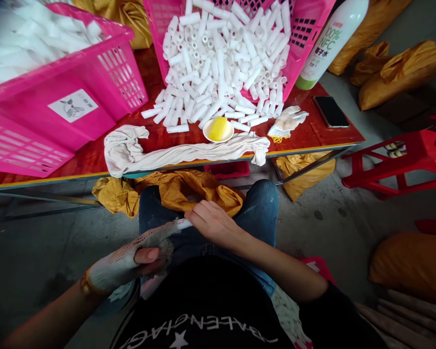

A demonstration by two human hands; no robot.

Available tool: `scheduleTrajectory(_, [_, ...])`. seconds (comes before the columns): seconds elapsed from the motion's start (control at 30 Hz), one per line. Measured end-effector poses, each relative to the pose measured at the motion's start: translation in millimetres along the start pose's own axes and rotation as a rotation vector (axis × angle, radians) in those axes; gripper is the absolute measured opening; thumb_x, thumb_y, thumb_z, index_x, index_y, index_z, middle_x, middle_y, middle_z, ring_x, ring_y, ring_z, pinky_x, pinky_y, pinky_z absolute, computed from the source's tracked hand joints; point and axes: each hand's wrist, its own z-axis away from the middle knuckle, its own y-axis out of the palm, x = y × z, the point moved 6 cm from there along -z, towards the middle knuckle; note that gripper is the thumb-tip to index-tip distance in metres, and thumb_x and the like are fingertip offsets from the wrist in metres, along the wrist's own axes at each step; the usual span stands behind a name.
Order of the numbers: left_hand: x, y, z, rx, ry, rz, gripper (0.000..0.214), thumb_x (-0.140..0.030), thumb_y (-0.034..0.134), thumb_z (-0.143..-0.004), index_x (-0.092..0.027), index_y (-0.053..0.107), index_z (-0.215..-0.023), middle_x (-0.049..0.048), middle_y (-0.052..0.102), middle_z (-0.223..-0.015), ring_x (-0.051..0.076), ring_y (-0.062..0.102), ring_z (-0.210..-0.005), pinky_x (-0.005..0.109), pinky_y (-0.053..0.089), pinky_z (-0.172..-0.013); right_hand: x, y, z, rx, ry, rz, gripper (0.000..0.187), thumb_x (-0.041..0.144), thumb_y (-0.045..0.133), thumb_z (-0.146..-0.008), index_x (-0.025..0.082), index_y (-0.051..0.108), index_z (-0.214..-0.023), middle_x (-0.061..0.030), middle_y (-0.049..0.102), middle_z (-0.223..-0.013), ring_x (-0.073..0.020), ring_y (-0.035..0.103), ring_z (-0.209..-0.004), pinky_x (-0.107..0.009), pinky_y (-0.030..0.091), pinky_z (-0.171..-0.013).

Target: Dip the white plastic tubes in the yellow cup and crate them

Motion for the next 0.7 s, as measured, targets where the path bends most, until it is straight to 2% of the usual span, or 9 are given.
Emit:
scheduleTrajectory(0.03, [5,4.9,0,0.049,-0.015,0.04,0.076,-0.069,0.058,-0.094,-0.02,0.057,-0.153,-0.005,0.053,-0.059,0.011,0.044,-0.049,0.021,0.045,-0.052,1,0,1,-0.016,-0.019,0.024,0.028,0.02,0.04,-0.112,0.015,0.068,-0.113,-0.0073,0.065,-0.089,-0.0221,0.057,-0.083,-0.034,0.048,-0.075])
scheduleTrajectory(0.1, [18,5.4,0,0.012,-0.011,-0.124,0.079,-0.066,0.067,-0.091,-0.023,0.054,-0.156,-0.0034,0.059,-0.066,0.012,0.05,-0.056,0.022,0.047,-0.057,-1,-1,2,0.008,-0.009,-0.038,0.029,0.02,0.039,-0.113,0.015,0.068,-0.114,-0.0087,0.067,-0.092,-0.0224,0.058,-0.085,-0.034,0.048,-0.076])
scheduleTrajectory(0.2, [31,-2.5,0,-0.125,0.007,-0.557,0.073,-0.059,0.073,-0.088,-0.027,0.059,-0.152,0.0018,0.072,-0.084,0.017,0.063,-0.071,0.025,0.052,-0.068,-6,1,-1,0.223,0.065,-0.405,0.028,0.033,0.047,-0.112,0.015,0.065,-0.121,-0.0101,0.07,-0.105,-0.0207,0.065,-0.095,-0.031,0.052,-0.082])
scheduleTrajectory(0.27, [31,-2.9,1,-0.101,0.009,-0.632,0.065,-0.054,0.071,-0.091,-0.028,0.061,-0.15,0.004,0.077,-0.098,0.019,0.069,-0.081,0.028,0.056,-0.077,-5,1,-2,0.39,0.112,-0.634,0.031,0.04,0.048,-0.112,0.017,0.065,-0.123,-0.009,0.071,-0.111,-0.019,0.067,-0.099,-0.029,0.053,-0.086])
scheduleTrajectory(0.33, [25,0.3,1,-0.022,0.023,-0.524,0.061,-0.049,0.071,-0.093,-0.028,0.062,-0.149,0.0054,0.078,-0.117,0.022,0.073,-0.099,0.032,0.057,-0.092,-4,1,-3,0.474,0.159,-0.734,0.033,0.043,0.046,-0.112,0.017,0.066,-0.119,-0.0085,0.072,-0.11,-0.0191,0.068,-0.098,-0.03,0.053,-0.087])
scheduleTrajectory(0.4, [14,4.1,0,0.056,0.034,-0.31,0.056,-0.045,0.069,-0.097,-0.029,0.061,-0.15,0.0054,0.075,-0.131,0.024,0.071,-0.116,0.034,0.054,-0.105,-3,3,-3,0.481,0.194,-0.757,0.036,0.044,0.044,-0.112,0.017,0.067,-0.115,-0.009,0.073,-0.107,-0.0201,0.068,-0.095,-0.032,0.053,-0.087])
scheduleTrajectory(0.5, [4,2.2,-1,0.077,0.013,-0.103,0.047,-0.043,0.067,-0.099,-0.024,0.069,-0.141,0.0064,0.075,-0.131,0.025,0.071,-0.118,0.035,0.054,-0.107,-3,7,2,0.437,0.236,-0.78,0.039,0.046,0.043,-0.112,0.016,0.067,-0.114,-0.0093,0.072,-0.106,-0.0205,0.067,-0.095,-0.033,0.052,-0.088])
scheduleTrajectory(0.6, [2,-24.0,4,-0.209,-0.019,-0.209,0.044,-0.049,0.067,-0.096,-0.02,0.076,-0.129,0.008,0.079,-0.12,0.024,0.076,-0.098,0.033,0.061,-0.09,-7,9,10,0.345,0.317,-0.843,0.042,0.05,0.042,-0.112,0.015,0.067,-0.113,-0.0087,0.072,-0.104,-0.0197,0.067,-0.095,-0.031,0.051,-0.086])
scheduleTrajectory(0.7, [6,-49.9,22,-0.482,-0.046,-0.372,0.048,-0.054,0.067,-0.094,-0.023,0.077,-0.129,0.0077,0.079,-0.124,0.027,0.075,-0.105,0.034,0.061,-0.09,-10,10,16,0.282,0.366,-0.891,0.041,0.05,0.044,-0.111,0.016,0.067,-0.113,-0.0087,0.073,-0.107,-0.0201,0.069,-0.098,-0.032,0.052,-0.09])
